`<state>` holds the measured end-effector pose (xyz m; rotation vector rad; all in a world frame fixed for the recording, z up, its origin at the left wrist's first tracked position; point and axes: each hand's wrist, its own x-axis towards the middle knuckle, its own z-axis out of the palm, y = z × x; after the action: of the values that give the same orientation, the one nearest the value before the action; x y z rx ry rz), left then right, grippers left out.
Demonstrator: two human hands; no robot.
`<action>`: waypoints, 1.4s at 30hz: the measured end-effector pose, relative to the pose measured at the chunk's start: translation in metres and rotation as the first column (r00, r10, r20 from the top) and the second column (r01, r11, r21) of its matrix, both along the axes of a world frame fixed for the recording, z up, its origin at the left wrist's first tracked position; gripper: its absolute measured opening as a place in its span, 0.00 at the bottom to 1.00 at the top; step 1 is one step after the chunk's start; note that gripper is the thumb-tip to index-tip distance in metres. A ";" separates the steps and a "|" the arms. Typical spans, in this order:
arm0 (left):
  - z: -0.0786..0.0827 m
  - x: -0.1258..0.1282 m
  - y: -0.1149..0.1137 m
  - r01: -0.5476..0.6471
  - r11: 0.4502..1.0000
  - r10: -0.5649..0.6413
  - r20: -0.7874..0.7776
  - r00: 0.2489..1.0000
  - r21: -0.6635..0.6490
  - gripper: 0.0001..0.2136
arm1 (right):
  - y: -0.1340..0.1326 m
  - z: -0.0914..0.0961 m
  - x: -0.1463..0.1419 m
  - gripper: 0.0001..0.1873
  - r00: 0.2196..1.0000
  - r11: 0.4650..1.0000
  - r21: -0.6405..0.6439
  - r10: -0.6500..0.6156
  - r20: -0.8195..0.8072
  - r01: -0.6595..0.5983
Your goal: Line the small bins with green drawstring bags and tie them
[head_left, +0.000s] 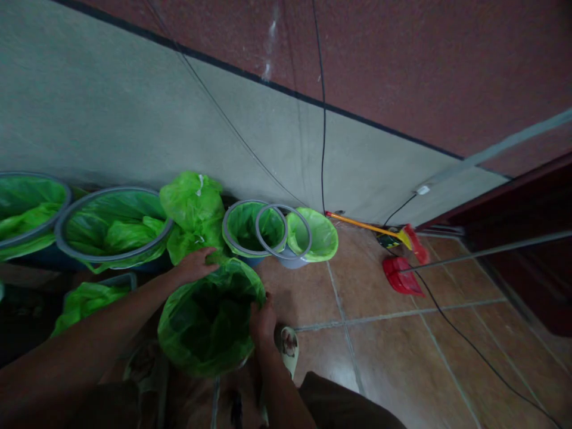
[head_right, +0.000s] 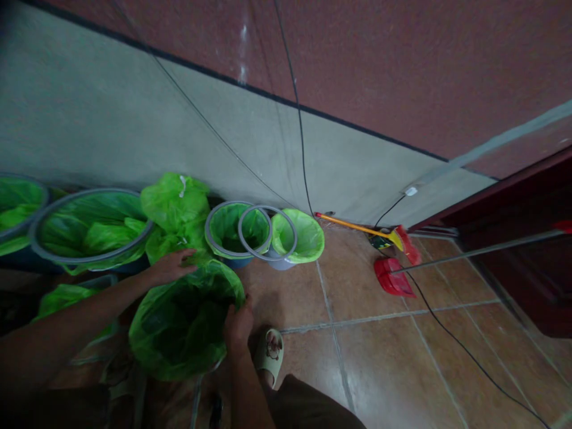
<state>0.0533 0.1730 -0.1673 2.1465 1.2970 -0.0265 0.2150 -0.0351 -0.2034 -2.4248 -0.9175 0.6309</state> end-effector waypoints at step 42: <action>0.006 0.003 0.000 0.111 0.988 -0.107 -0.041 0.993 0.106 0.24 | 0.049 0.029 0.024 0.25 0.960 0.976 0.052 0.198 0.198 -0.212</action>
<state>0.0561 0.1726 -0.1616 2.3168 1.2249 -0.0401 0.2393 0.0137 -0.1742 -2.3741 -1.2608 0.4298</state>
